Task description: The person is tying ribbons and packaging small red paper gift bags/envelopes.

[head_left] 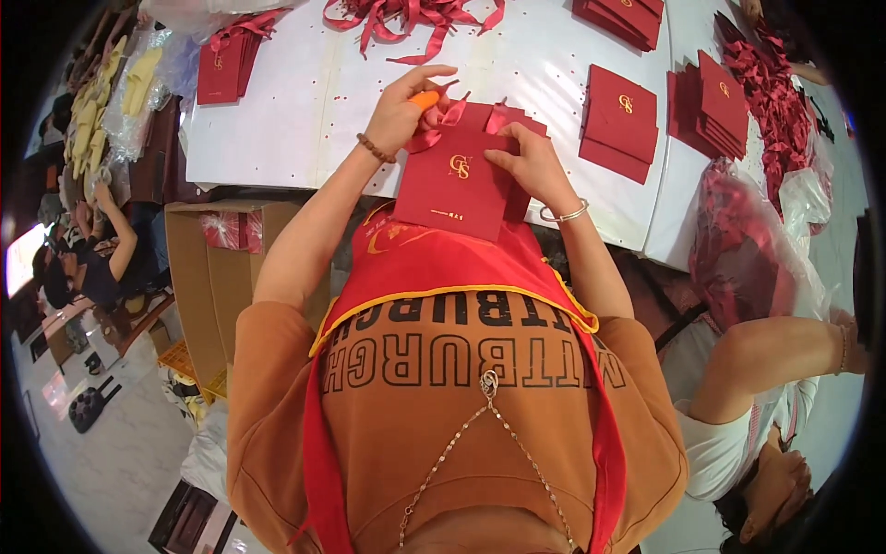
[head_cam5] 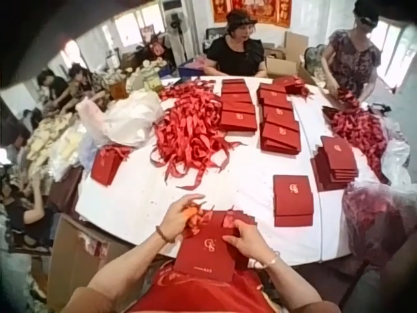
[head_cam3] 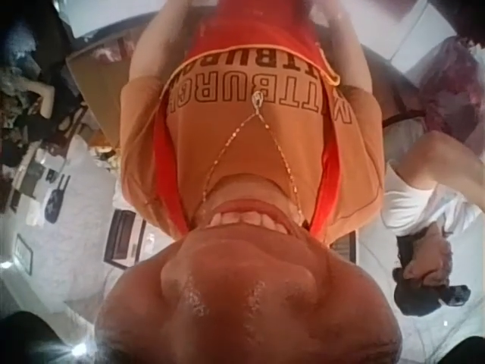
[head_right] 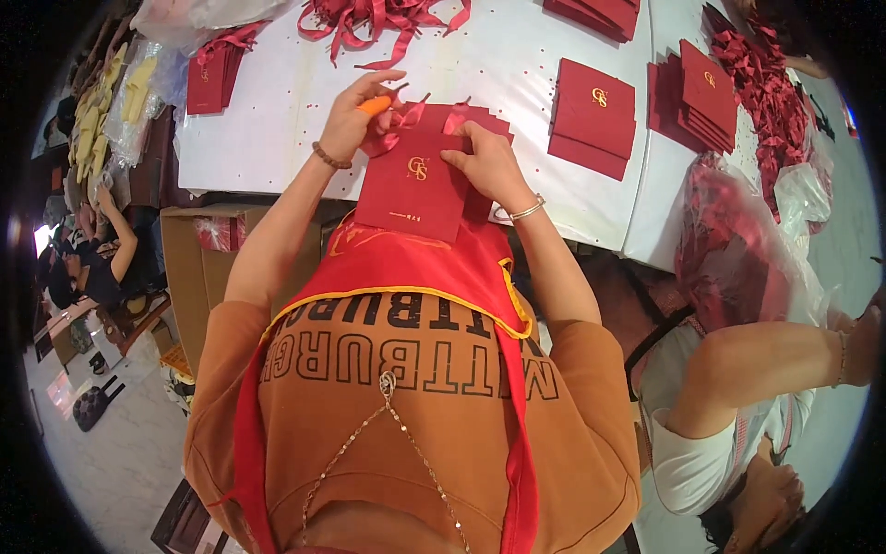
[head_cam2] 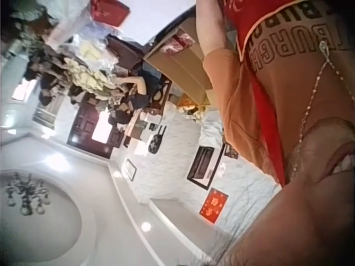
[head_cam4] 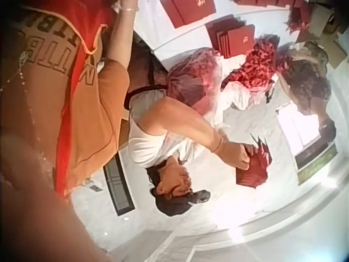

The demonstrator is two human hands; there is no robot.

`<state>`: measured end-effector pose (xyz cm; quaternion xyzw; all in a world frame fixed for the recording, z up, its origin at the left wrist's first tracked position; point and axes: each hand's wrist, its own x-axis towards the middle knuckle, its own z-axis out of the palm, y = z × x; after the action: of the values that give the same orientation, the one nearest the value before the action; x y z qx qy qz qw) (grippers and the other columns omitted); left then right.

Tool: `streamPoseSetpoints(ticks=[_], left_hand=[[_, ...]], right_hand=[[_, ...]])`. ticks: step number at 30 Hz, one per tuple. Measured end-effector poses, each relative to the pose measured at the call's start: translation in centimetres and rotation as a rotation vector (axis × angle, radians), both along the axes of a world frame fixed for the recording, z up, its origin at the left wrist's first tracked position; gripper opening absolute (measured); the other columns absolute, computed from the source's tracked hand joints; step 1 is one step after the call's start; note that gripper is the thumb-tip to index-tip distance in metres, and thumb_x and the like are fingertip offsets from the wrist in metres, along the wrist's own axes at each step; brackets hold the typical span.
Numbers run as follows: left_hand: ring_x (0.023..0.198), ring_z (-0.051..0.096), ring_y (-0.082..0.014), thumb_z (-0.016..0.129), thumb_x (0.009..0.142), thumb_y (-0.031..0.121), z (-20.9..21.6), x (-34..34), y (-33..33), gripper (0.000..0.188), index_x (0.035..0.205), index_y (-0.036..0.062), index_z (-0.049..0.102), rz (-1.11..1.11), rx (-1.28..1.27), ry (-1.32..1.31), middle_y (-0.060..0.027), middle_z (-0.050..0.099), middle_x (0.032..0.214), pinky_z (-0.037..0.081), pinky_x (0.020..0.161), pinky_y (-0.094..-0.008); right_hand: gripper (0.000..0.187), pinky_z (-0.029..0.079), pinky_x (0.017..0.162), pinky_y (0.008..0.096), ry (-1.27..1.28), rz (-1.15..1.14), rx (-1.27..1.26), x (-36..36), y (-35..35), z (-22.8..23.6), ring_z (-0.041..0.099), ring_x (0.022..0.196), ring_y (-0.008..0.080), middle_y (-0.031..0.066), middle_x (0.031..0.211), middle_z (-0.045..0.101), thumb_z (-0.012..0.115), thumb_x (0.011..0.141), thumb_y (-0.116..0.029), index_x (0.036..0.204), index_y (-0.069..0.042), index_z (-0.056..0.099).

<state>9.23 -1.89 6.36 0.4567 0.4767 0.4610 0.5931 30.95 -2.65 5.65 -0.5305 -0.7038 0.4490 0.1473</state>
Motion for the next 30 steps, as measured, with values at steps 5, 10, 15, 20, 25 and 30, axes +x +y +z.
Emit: streamPoseSetpoints(ticks=[5, 10, 15, 20, 25, 30], left_hand=[[0.058, 0.051, -0.0051, 0.055, 0.081, 0.005, 1.4, 1.8, -2.3, 0.02, 0.1, 0.0031, 0.063, -0.214, -0.216, 0.14, -0.0007, 0.056, 0.068, 0.042, 0.054, -0.0186], [0.067, 0.055, -0.0094, 0.063, 0.077, 0.006, -1.4, 3.1, -3.1, 0.019, 0.095, 0.0026, 0.063, -0.111, 0.016, 0.358, -0.0033, 0.061, 0.073, 0.044, 0.058, -0.023], [0.071, 0.061, -0.0214, 0.062, 0.077, 0.009, -1.6, 3.3, -2.9, 0.011, 0.086, 0.0028, 0.061, -0.016, -0.007, 0.661, -0.0125, 0.063, 0.081, 0.047, 0.063, -0.0311], [0.074, 0.059, -0.0271, 0.06, 0.076, 0.008, -1.2, 4.1, -3.7, 0.012, 0.087, 0.0034, 0.061, -0.008, 0.306, 0.802, -0.0128, 0.06, 0.08, 0.046, 0.064, -0.0345], [0.075, 0.057, -0.0287, 0.059, 0.074, 0.008, -1.7, 4.6, -3.8, 0.013, 0.086, 0.0037, 0.061, -0.016, 0.538, 0.944, -0.0116, 0.058, 0.079, 0.046, 0.066, -0.0357], [0.072, 0.056, -0.0287, 0.058, 0.073, 0.005, -1.6, 4.9, -3.8, 0.006, 0.079, 0.0025, 0.058, 0.001, 0.581, 1.043, -0.0116, 0.056, 0.075, 0.045, 0.063, -0.0373]], right_hand=[[0.029, 0.045, 0.065, 0.0268, 0.078, -0.039, -0.146, 0.1, 0.3, -0.7, 0.057, 0.071, 0.0129, 0.008, 0.078, 0.062, 0.068, 0.076, -0.02, 0.095, 0.0, 0.057], [0.037, 0.046, 0.066, 0.0333, 0.153, -0.057, -0.135, -0.1, 0.1, -1.4, 0.06, 0.072, 0.0247, 0.0157, 0.078, 0.061, 0.069, 0.073, -0.022, 0.1, 0.0, 0.058], [0.038, 0.046, 0.067, 0.0326, 0.145, -0.048, -0.105, 0.1, 0.2, -1.9, 0.06, 0.073, 0.024, 0.0155, 0.078, 0.061, 0.068, 0.073, -0.022, 0.102, 0.0, 0.058], [0.038, 0.045, 0.065, 0.0323, 0.154, -0.05, -0.156, 0.1, 0.4, -1.4, 0.059, 0.072, 0.0226, 0.0156, 0.08, 0.061, 0.068, 0.073, -0.023, 0.103, 0.0, 0.058], [0.034, 0.045, 0.067, 0.0289, 0.13, -0.026, -0.143, 0.1, 0.6, -1.3, 0.057, 0.074, 0.017, 0.0116, 0.082, 0.062, 0.066, 0.076, -0.019, 0.102, 0.0, 0.057], [0.035, 0.045, 0.065, 0.0318, 0.222, -0.051, -0.133, 0.0, 0.4, -1.7, 0.059, 0.071, 0.0216, 0.0143, 0.08, 0.062, 0.066, 0.075, -0.02, 0.103, 0.0, 0.058]])
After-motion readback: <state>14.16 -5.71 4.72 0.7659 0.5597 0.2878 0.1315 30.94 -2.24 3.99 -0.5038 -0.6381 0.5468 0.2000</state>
